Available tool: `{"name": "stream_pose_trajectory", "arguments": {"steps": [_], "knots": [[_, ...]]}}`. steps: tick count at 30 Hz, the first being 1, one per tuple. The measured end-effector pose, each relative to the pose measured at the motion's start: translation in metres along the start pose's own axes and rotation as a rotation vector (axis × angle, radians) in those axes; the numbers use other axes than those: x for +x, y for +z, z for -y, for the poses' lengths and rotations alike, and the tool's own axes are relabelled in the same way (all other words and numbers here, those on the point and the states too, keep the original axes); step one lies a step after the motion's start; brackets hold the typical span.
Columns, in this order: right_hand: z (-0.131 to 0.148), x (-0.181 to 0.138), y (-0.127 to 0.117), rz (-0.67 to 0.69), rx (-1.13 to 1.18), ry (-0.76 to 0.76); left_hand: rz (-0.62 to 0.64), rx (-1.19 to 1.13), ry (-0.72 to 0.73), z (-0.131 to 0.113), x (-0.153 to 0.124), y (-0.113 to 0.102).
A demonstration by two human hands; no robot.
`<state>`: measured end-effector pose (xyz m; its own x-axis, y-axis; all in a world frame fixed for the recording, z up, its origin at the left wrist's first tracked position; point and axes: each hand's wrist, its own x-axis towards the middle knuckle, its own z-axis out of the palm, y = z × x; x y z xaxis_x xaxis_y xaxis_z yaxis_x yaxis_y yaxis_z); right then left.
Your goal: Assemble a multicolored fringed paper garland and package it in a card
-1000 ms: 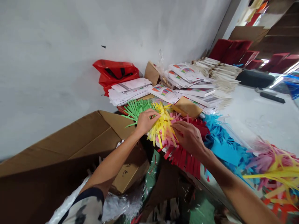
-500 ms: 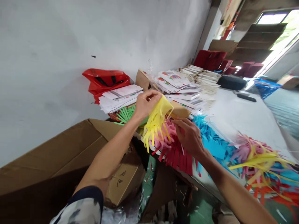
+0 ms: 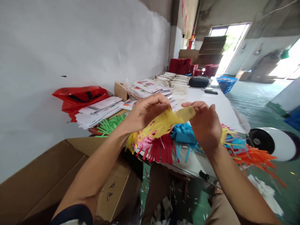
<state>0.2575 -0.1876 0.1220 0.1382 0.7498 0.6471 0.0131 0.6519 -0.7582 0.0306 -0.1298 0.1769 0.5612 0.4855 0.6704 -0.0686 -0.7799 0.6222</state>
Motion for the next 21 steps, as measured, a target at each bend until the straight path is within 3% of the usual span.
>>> {"name": "stream_pose_trajectory", "arguments": {"steps": [3,5,8,13,18,21], "knots": [[0.002,-0.003,-0.028,-0.13,0.132,0.172,0.03,-0.008,0.073,-0.009,0.008,0.019],[0.003,-0.012,-0.042,-0.135,0.128,0.248,0.048,-0.016,0.116,-0.011,0.012,0.032],[0.01,-0.035,-0.049,0.021,0.017,0.253,0.077,-0.022,0.135,-0.011,0.015,0.054],[0.029,-0.072,-0.042,0.315,-0.051,0.234,0.033,-0.048,0.099,-0.008,0.017,0.088],[0.033,-0.089,-0.044,0.286,0.071,0.296,0.005,-0.072,0.119,-0.009,0.018,0.105],[0.025,-0.095,-0.044,0.248,0.121,0.297,0.045,-0.138,0.022,-0.008,0.015,0.112]]}}
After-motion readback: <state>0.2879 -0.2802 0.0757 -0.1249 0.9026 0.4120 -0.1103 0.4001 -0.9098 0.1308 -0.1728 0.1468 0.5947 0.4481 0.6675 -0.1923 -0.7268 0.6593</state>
